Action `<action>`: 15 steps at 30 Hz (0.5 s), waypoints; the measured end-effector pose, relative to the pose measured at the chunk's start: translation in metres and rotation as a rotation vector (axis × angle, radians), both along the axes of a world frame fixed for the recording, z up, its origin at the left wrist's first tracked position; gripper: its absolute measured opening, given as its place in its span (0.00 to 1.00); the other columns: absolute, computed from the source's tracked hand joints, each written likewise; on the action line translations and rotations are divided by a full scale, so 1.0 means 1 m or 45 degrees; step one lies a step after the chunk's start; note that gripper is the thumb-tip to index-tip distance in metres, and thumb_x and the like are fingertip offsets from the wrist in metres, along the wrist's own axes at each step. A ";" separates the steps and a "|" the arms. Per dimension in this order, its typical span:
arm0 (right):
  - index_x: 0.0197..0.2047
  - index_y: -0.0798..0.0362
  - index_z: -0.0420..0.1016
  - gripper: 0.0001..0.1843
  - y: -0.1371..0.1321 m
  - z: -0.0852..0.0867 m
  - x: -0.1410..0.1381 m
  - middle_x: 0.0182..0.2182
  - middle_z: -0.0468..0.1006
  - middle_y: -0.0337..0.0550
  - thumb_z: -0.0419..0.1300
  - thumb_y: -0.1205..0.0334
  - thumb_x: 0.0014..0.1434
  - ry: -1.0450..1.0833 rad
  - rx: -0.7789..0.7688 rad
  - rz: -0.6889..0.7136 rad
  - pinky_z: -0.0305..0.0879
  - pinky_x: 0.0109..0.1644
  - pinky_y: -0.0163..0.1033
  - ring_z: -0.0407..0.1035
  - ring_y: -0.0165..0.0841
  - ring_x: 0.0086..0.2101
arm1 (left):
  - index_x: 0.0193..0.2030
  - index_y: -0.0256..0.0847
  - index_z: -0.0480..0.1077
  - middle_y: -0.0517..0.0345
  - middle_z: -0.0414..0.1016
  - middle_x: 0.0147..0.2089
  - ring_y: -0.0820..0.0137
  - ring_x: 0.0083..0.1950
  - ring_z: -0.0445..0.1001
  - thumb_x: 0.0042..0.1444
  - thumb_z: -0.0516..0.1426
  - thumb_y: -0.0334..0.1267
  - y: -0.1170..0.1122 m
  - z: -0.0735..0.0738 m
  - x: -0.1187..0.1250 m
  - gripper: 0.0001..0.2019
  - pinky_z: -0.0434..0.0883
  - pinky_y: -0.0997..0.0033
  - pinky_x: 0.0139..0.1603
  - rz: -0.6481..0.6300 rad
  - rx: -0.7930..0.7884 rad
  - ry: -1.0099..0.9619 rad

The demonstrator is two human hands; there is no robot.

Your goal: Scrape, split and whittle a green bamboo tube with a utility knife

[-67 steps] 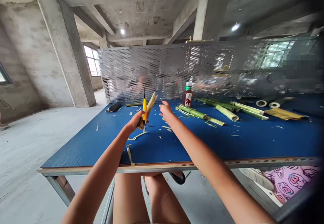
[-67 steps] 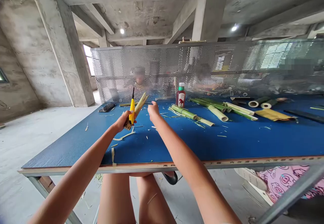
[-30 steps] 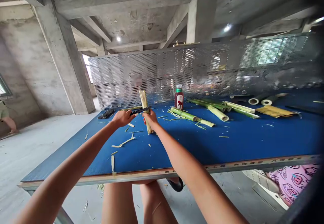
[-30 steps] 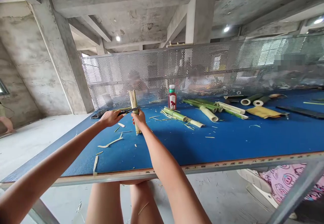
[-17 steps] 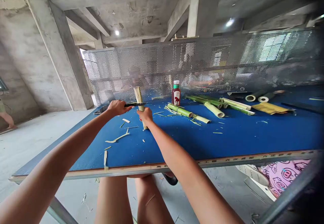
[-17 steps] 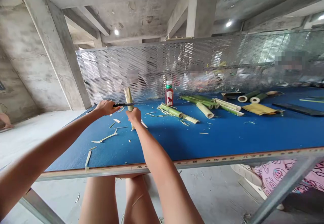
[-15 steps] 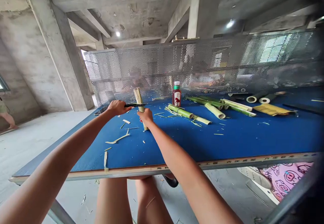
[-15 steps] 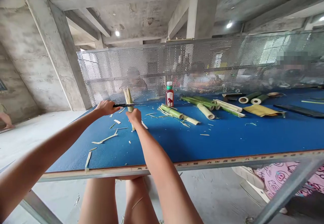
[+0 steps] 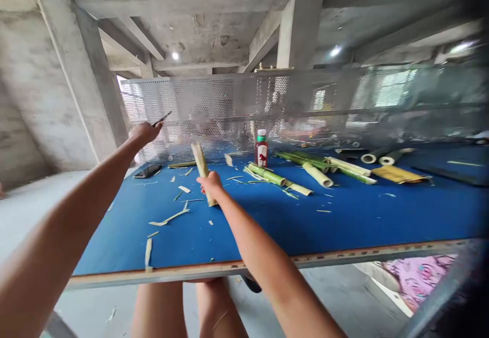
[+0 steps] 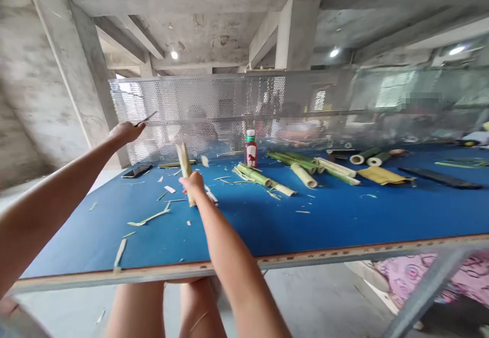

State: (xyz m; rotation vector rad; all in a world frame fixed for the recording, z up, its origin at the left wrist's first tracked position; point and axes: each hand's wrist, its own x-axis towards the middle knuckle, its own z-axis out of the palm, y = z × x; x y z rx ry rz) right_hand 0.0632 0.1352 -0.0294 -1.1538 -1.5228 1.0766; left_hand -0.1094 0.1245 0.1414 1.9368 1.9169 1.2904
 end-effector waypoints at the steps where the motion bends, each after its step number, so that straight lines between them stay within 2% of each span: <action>1: 0.24 0.56 0.66 0.04 0.003 -0.001 0.003 0.13 0.65 0.37 0.59 0.67 0.41 0.026 0.002 -0.002 0.59 0.15 0.32 0.63 0.29 0.13 | 0.42 0.20 0.65 0.39 0.67 0.43 0.54 0.49 0.64 0.56 0.47 0.50 -0.005 0.005 -0.004 0.27 0.61 0.57 0.42 0.173 -0.002 0.183; 3: 0.29 0.55 0.65 0.08 0.006 -0.003 0.010 0.14 0.66 0.35 0.58 0.68 0.41 0.108 0.018 0.015 0.60 0.15 0.31 0.64 0.28 0.14 | 0.40 0.22 0.66 0.38 0.69 0.38 0.52 0.45 0.66 0.53 0.45 0.57 -0.014 0.002 -0.003 0.32 0.61 0.59 0.38 0.450 -0.013 0.595; 4: 0.32 0.54 0.65 0.10 0.007 -0.003 0.012 0.15 0.66 0.34 0.58 0.67 0.42 0.151 0.029 0.034 0.60 0.15 0.31 0.64 0.28 0.14 | 0.40 0.25 0.67 0.40 0.70 0.36 0.55 0.42 0.68 0.52 0.44 0.59 -0.019 -0.005 0.001 0.32 0.62 0.62 0.36 0.497 -0.021 0.781; 5: 0.33 0.53 0.64 0.11 0.007 -0.003 0.013 0.15 0.66 0.33 0.58 0.66 0.43 0.190 0.033 0.060 0.60 0.15 0.30 0.64 0.27 0.14 | 0.42 0.29 0.67 0.43 0.71 0.34 0.59 0.38 0.69 0.53 0.42 0.59 -0.023 -0.016 0.007 0.31 0.61 0.65 0.34 0.473 -0.031 0.927; 7: 0.34 0.53 0.63 0.11 0.006 -0.002 0.014 0.15 0.65 0.32 0.58 0.65 0.44 0.235 0.033 0.089 0.59 0.15 0.30 0.62 0.26 0.13 | 0.43 0.34 0.66 0.47 0.71 0.31 0.65 0.31 0.69 0.55 0.41 0.56 -0.030 -0.042 0.021 0.27 0.59 0.71 0.29 0.311 -0.039 1.086; 10: 0.31 0.54 0.64 0.08 0.005 0.000 0.012 0.14 0.64 0.31 0.57 0.64 0.45 0.250 0.051 0.018 0.58 0.15 0.29 0.60 0.25 0.13 | 0.42 0.37 0.67 0.51 0.71 0.28 0.69 0.26 0.68 0.56 0.37 0.54 -0.037 -0.077 0.039 0.26 0.55 0.73 0.24 0.120 -0.019 1.215; 12: 0.30 0.54 0.64 0.07 0.005 0.000 0.011 0.14 0.64 0.32 0.57 0.64 0.45 0.235 0.090 -0.046 0.57 0.14 0.29 0.60 0.24 0.12 | 0.38 0.38 0.69 0.51 0.71 0.26 0.68 0.26 0.68 0.55 0.34 0.57 -0.039 -0.091 0.046 0.30 0.54 0.73 0.23 0.080 -0.032 1.207; 15: 0.29 0.55 0.64 0.07 0.006 0.001 0.011 0.15 0.65 0.33 0.56 0.62 0.45 0.192 0.140 -0.090 0.56 0.14 0.28 0.60 0.25 0.12 | 0.30 0.39 0.71 0.50 0.71 0.25 0.65 0.27 0.70 0.51 0.32 0.63 -0.035 -0.099 0.053 0.36 0.55 0.73 0.23 0.151 -0.100 1.159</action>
